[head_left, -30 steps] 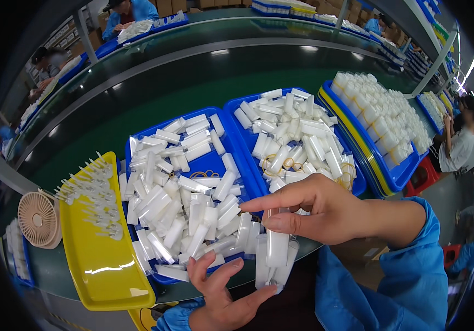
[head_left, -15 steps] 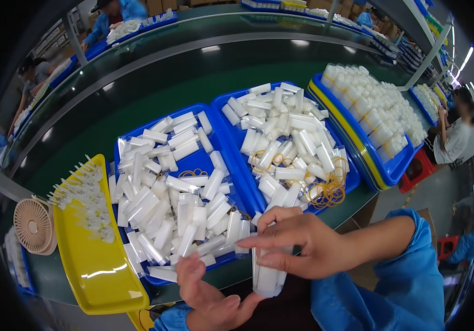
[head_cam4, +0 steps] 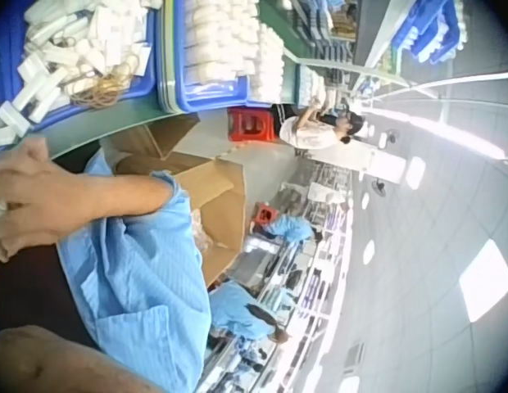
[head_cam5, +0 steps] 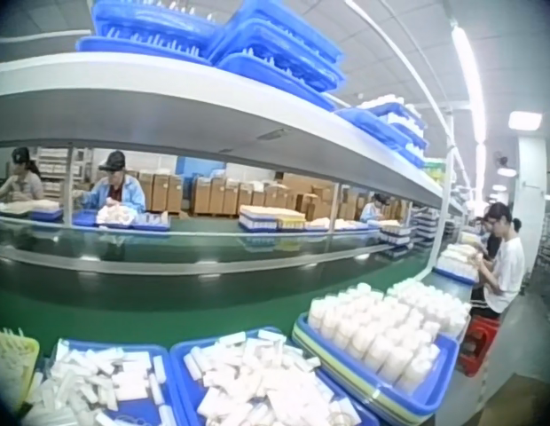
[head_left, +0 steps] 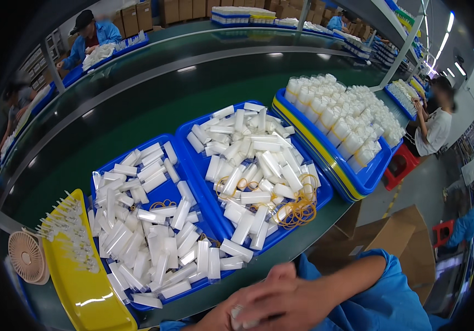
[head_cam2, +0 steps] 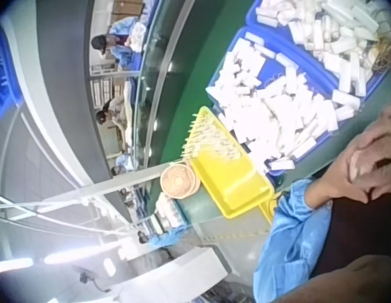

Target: Assembling small white plastic components and securing them with rubber bands in a factory setting.

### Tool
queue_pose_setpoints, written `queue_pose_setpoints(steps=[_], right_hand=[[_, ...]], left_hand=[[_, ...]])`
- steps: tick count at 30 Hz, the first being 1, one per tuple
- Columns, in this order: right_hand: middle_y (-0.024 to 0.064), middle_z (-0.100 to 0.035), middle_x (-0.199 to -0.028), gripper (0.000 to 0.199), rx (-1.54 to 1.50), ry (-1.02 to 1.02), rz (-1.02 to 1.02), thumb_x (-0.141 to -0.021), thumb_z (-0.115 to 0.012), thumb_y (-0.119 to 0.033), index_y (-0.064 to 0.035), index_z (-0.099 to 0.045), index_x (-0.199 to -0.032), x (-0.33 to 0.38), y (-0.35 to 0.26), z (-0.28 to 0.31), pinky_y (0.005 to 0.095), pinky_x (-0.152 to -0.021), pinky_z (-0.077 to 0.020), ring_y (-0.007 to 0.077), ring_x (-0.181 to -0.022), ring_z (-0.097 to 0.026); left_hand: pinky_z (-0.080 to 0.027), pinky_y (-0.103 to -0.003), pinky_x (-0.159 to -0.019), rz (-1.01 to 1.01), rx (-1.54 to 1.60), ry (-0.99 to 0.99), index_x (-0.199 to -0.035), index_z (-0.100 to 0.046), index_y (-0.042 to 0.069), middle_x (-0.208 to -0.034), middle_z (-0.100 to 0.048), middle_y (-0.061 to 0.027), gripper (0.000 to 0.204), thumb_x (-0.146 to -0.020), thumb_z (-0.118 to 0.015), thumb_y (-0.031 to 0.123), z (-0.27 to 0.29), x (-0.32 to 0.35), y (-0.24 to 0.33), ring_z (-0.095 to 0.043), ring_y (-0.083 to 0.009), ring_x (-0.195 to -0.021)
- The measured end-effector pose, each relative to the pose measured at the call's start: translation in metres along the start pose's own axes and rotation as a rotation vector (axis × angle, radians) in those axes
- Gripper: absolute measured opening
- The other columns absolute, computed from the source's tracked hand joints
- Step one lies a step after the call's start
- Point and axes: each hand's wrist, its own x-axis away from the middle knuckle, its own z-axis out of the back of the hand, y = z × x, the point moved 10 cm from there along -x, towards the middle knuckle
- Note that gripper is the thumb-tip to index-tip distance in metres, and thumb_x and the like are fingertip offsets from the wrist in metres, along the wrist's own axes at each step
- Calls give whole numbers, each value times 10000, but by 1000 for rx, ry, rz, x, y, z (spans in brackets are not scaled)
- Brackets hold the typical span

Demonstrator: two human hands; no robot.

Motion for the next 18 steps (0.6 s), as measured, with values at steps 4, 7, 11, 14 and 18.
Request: queue_pose_setpoints(steps=[4, 7, 11, 14, 18], right_hand=[[54, -496, -1140, 362, 619, -29, -472, -641, -758, -250, -160, -625, -966, 37, 73, 25, 425, -812, -283, 285, -1096, -451], [70, -494, -1166, 326, 820, -67, -637, -650, -730, -237, -138, -603, -934, 66, 106, 34, 464, -833, -272, 295, -1145, -414], [55, -537, -1104, 202, 879, -14, -628, -664, -715, -195, -127, -610, -824, 68, 116, 35, 456, -833, -278, 275, -1115, -447], [23, -572, -1044, 131, 830, 35, -607, -673, -706, -162, -132, -618, -764, 63, 122, 42, 442, -833, -280, 264, -1087, -471], [-1, -592, -997, 92, 681, 118, -656, -683, -696, -127, -140, -625, -739, 52, 134, 64, 433, -830, -282, 250, -1068, -483]], left_hand=[[-454, -242, -544, 205, 448, 301, -1089, -486, 14, -795, -562, -66, 533, -641, -772, 51, 8, 21, -21, -549, -126, -658], [-477, -288, -591, 165, 343, 334, -919, -484, 25, -759, -543, -73, 313, -712, -717, 44, 16, 19, -16, -564, -171, -685], [-487, -323, -611, 101, 487, 351, -877, -487, 25, -721, -551, -85, 252, -739, -695, 49, 11, 12, -3, -576, -199, -664], [-487, -301, -584, 131, 507, 307, -874, -488, 22, -692, -558, -88, 239, -739, -686, 31, 9, 14, -1, -580, -188, -631], [-471, -255, -519, 139, 288, 345, -874, -494, 18, -685, -564, -79, 245, -722, -686, 4, 21, 22, -1, -572, -151, -593]])
